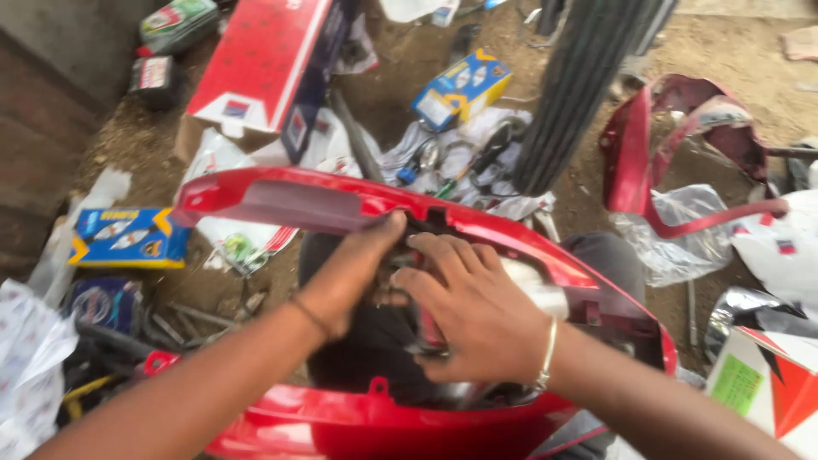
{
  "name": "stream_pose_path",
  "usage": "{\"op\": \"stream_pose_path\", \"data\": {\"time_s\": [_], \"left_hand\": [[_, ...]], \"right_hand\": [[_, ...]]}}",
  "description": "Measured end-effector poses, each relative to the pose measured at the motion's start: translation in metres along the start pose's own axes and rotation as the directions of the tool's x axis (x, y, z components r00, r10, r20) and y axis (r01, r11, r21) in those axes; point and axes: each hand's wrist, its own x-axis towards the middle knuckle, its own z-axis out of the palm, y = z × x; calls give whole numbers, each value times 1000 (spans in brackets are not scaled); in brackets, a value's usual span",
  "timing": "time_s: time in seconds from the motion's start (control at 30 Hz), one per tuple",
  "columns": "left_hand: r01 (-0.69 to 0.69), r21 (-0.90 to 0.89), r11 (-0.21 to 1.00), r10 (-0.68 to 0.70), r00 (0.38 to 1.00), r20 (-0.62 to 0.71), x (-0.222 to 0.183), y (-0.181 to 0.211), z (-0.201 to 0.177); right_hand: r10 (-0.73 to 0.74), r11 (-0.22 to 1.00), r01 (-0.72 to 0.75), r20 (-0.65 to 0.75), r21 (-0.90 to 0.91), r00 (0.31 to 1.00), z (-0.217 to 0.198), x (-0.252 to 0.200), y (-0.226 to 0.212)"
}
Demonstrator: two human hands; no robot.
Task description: The person sits on the ground holding a red motorcycle front cowl on their lap. They use a screwdriver to unscrew fasteners from the cowl, then detach the headlight assembly and pull the fairing panel away from the mounting bracket.
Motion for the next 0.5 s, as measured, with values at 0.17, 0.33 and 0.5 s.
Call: {"op": "stream_pose_path", "data": {"time_s": [0.17,0.33,0.5], "left_hand": [[94,-59,994,-92,995,33,0,-1,27],[-167,-128,978,171,985,20,18,-41,21],[-263,-166,950,265,964,-10,20,-24,3]], "right_hand": [[190,970,-164,-140,180,972,37,-26,9],[215,963,-145,-318,228,924,16,-53,-8],[475,860,-491,-563,136,676,8,-127,43]]}}
